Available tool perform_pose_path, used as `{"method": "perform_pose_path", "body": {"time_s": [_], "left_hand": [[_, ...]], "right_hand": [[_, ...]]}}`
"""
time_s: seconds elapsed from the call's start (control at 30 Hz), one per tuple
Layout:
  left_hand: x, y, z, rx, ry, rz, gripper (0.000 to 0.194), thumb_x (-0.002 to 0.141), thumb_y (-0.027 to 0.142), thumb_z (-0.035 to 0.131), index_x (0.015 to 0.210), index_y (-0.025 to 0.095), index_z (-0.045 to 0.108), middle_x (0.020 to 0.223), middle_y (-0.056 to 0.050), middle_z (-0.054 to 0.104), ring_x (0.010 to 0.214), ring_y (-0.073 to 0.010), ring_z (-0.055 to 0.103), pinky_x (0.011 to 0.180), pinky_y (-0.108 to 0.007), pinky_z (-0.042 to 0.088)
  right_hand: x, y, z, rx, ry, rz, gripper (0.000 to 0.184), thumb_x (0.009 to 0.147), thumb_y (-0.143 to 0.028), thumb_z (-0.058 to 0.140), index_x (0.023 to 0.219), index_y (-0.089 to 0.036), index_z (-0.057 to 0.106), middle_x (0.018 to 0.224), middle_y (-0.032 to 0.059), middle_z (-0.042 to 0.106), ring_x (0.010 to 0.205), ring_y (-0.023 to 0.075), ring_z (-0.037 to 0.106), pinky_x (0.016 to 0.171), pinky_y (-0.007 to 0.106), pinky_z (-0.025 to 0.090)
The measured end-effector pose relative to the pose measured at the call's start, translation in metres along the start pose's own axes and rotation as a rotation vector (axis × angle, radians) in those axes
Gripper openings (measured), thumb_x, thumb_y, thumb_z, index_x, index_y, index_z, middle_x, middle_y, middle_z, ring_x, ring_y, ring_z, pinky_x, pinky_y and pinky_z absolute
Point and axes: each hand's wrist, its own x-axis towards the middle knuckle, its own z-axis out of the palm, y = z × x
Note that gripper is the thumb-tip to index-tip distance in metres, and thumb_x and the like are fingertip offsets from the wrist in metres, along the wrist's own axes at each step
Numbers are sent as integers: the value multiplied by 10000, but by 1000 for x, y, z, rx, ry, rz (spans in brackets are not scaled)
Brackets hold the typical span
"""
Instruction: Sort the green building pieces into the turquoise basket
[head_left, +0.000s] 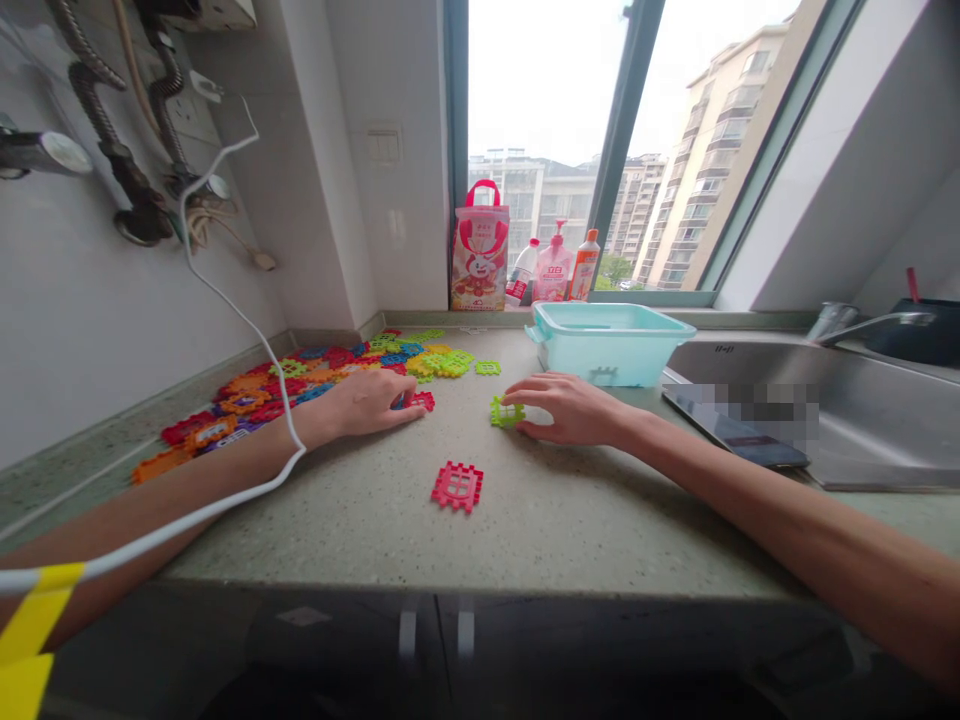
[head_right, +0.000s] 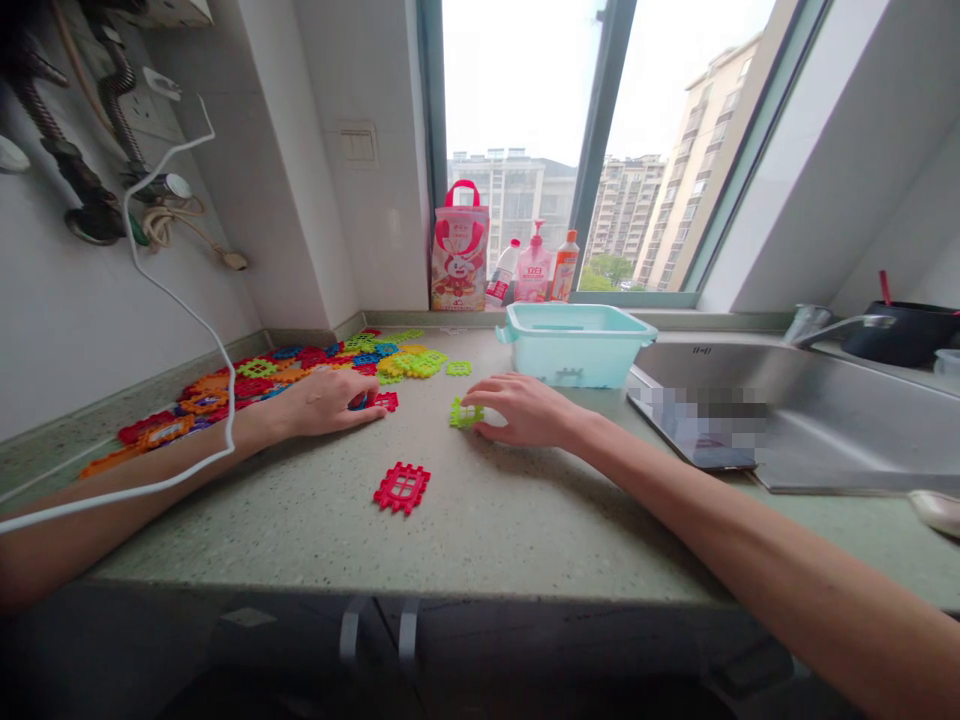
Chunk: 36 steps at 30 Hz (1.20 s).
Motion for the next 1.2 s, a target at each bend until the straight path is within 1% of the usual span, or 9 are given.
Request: {"method": "perform_pose_path", "body": {"time_s": [0.2, 0.37, 0.5, 0.6, 0.7, 0.83, 0.93, 1.03, 1.2], "left_hand": [[0, 0, -1, -11, -3, 12, 456, 1067, 640, 539, 970, 223, 697, 929, -99, 766, 850, -282, 723, 746, -349, 477], [0, 0, 2, 95, -10, -79, 483, 1079, 647, 509, 969, 224, 715, 881, -108, 777, 806, -294, 734, 733, -367, 479], [0, -3, 5, 197, -9, -141, 506, 1106, 600, 464, 921, 209, 726, 892, -120, 783, 851, -306, 746, 758, -385, 511], [1, -7, 9, 261, 62, -147, 444, 1093, 544, 495, 1022, 180, 740, 1025, -151, 785, 978, -327, 745, 857, -420, 557], [4, -14, 19, 209, 121, -61, 394, 1099, 439, 457, 1169, 176, 742, 1210, -161, 764, 1149, -317, 715, 1027, -440, 562], [8, -30, 35, -2, 74, 89, 495, 1120, 364, 340, 1402, 174, 700, 1554, -153, 648, 1463, -269, 592, 1288, -424, 424], [9, -38, 39, -68, -12, 37, 590, 1121, 444, 342, 1550, 140, 609, 1675, -163, 554, 1607, -287, 458, 1358, -455, 330], [9, -38, 36, -117, -61, -5, 624, 1116, 493, 350, 1586, 151, 575, 1651, -148, 587, 1552, -286, 528, 1329, -438, 376], [7, -30, 26, -64, -9, -5, 611, 1100, 503, 390, 1536, 142, 617, 1517, -189, 669, 1389, -332, 647, 1233, -471, 470]], "right_hand": [[-1, 0, 2, -52, 39, -11, 364, 1053, -298, 657, 1403, -241, 739, 1411, 122, 775, 1197, 294, 781, 1036, 478, 629], [0, -1, 1, -81, 57, -14, 365, 1062, -310, 654, 1415, -260, 733, 1420, 106, 773, 1196, 284, 783, 1048, 468, 629], [0, -1, 1, -83, 60, -21, 362, 1060, -306, 658, 1408, -249, 740, 1414, 117, 775, 1195, 289, 785, 1050, 481, 631], [-1, 0, 1, -75, 53, -14, 368, 1051, -293, 670, 1411, -261, 741, 1418, 112, 775, 1197, 285, 785, 1053, 477, 629], [-1, 0, 0, -77, 29, -16, 368, 1044, -285, 674, 1405, -253, 739, 1427, 115, 771, 1203, 285, 785, 1047, 469, 630], [-1, 0, -1, -79, 11, -24, 350, 1049, -281, 658, 1386, -225, 733, 1411, 124, 776, 1194, 288, 790, 1027, 461, 638], [-1, 0, -1, -73, 3, -30, 335, 1047, -279, 660, 1368, -222, 737, 1397, 124, 781, 1175, 285, 795, 1009, 452, 643], [-1, 1, 0, -62, 0, -27, 335, 1048, -284, 662, 1369, -231, 739, 1396, 119, 782, 1171, 275, 794, 1010, 443, 641], [0, 0, 0, -35, 3, -9, 364, 1024, -270, 686, 1381, -243, 751, 1398, 121, 780, 1180, 282, 792, 1018, 453, 640]]}}
